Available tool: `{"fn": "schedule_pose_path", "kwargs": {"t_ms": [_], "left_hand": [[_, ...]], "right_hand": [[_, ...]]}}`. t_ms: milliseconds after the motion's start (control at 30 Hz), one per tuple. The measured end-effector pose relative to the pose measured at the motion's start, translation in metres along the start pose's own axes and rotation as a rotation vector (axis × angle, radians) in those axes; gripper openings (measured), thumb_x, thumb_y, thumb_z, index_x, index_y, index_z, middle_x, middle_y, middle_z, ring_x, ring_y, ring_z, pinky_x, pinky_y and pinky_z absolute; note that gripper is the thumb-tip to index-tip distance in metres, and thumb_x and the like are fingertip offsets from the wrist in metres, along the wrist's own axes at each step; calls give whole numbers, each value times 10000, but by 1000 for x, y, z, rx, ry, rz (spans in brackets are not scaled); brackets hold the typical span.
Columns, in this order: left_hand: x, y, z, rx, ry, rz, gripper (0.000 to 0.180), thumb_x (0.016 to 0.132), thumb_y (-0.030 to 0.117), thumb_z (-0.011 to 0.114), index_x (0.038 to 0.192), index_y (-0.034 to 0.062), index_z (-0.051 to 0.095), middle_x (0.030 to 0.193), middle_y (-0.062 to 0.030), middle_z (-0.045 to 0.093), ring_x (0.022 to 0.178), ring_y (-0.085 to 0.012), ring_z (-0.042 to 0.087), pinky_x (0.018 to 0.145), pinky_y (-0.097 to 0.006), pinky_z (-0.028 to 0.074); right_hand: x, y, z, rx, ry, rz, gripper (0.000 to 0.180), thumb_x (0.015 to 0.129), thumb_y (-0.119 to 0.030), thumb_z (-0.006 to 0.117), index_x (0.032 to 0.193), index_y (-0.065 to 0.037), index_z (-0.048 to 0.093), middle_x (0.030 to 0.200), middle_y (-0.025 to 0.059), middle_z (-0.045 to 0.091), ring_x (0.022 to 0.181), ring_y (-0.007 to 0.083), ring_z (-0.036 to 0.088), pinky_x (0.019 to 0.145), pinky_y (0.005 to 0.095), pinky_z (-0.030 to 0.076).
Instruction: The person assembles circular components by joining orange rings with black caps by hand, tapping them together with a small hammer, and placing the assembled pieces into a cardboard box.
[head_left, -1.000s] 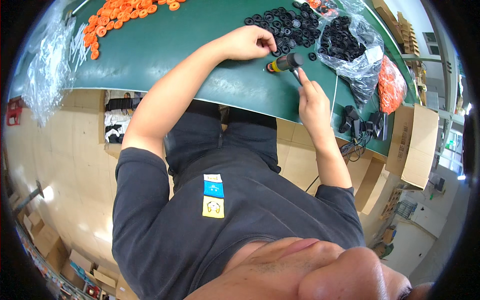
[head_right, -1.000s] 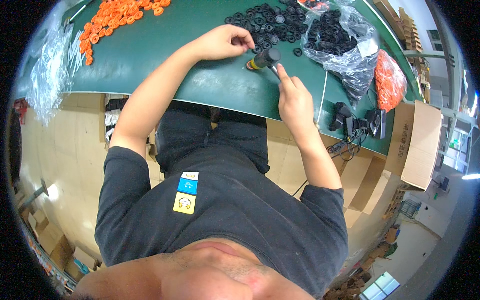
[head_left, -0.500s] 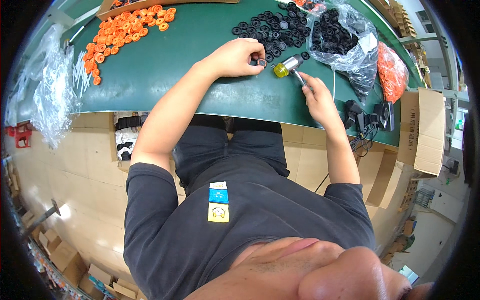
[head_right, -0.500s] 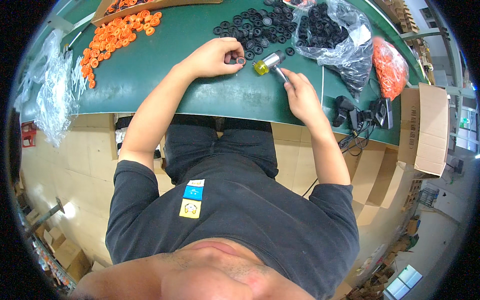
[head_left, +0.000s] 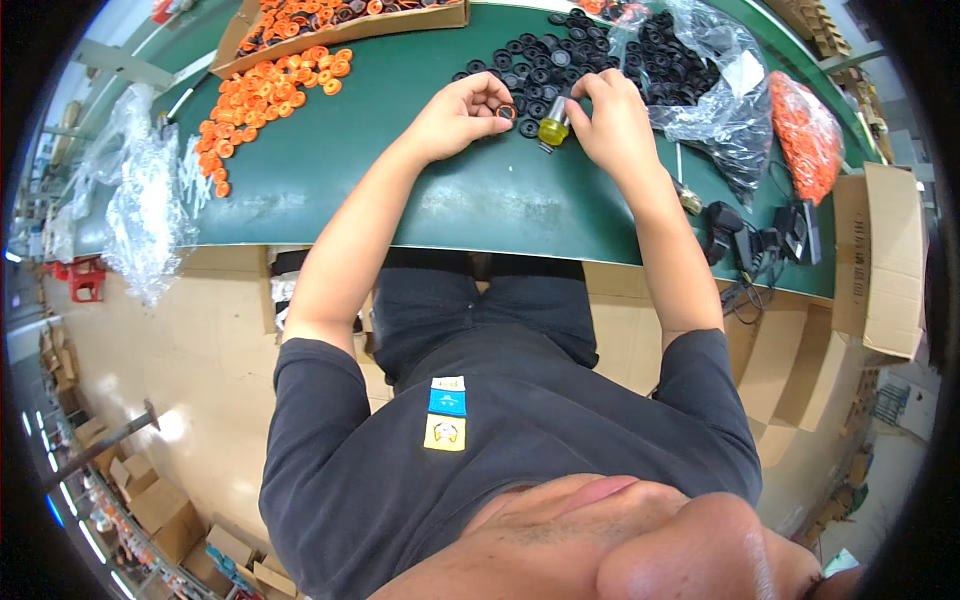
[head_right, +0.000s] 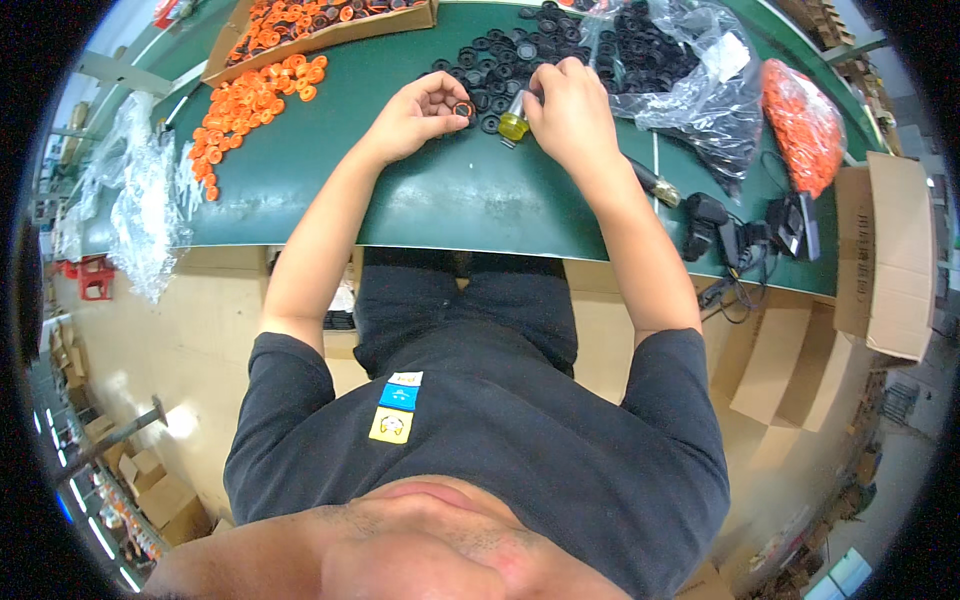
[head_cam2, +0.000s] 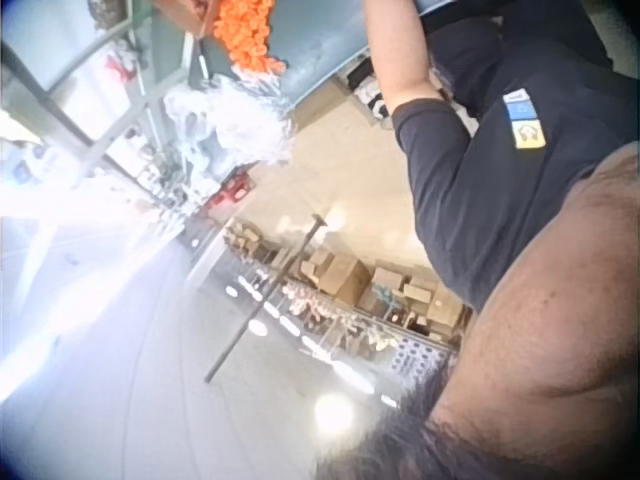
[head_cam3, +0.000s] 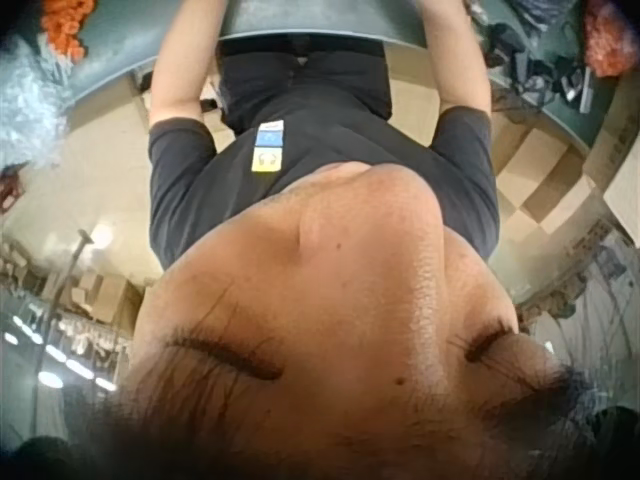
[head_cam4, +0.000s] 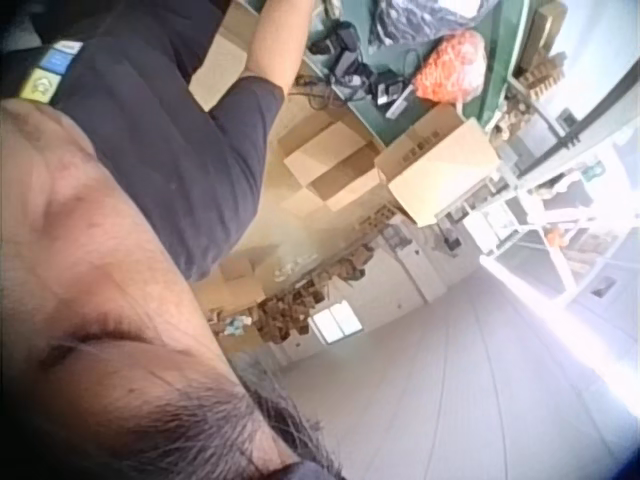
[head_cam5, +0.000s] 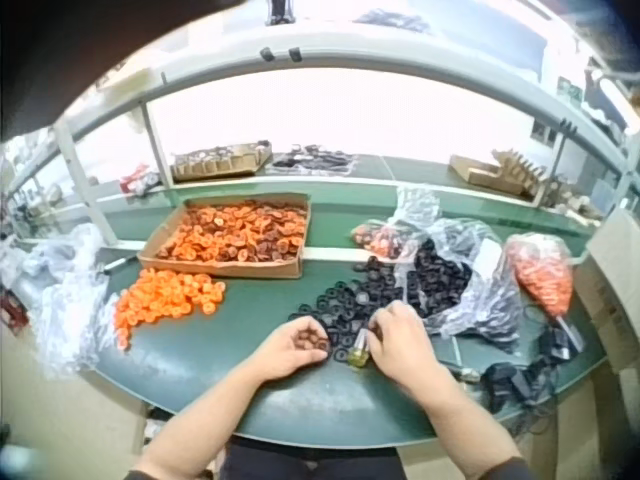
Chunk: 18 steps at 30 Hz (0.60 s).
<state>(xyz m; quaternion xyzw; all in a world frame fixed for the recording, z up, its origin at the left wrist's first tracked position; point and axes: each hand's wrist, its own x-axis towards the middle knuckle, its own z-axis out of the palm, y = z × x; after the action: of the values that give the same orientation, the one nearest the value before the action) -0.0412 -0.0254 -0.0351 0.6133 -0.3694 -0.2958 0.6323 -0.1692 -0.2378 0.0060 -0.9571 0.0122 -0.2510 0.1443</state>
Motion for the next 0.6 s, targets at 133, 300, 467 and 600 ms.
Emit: {"fn": "schedule_pose_path", "kwargs": {"t_ms": [133,300,467,600], "left_hand": [[-2,6,-7,-29,3,-148,187,908,66,719,1059,52,611,955,-15,666,841,-89,621,768,-238,512],[10,20,-17,-27,213,-91,176,914,80,716,1060,48,623,944,-24,686,818,-114,631,779,-269,522],[66,48,-95,396,414,127,209,909,35,673,1109,26,614,941,-56,690,831,-169,671,772,-302,556],[103,51,-160,224,598,52,254,918,4,611,1170,37,604,949,-62,685,844,-198,680,779,-306,560]], "right_hand": [[6,-15,28,159,79,-103,225,774,-192,765,931,-50,689,929,133,609,922,347,609,818,466,496],[-7,-19,37,205,-45,-253,404,744,-156,793,1131,-95,698,981,68,611,1012,273,590,967,433,410],[-7,-15,34,261,-78,-268,386,746,-98,781,1125,-115,712,980,59,612,1019,265,588,985,431,401],[-8,-16,36,270,-82,-247,377,736,-74,783,1105,-120,721,977,54,613,1012,262,591,988,428,399]]}}
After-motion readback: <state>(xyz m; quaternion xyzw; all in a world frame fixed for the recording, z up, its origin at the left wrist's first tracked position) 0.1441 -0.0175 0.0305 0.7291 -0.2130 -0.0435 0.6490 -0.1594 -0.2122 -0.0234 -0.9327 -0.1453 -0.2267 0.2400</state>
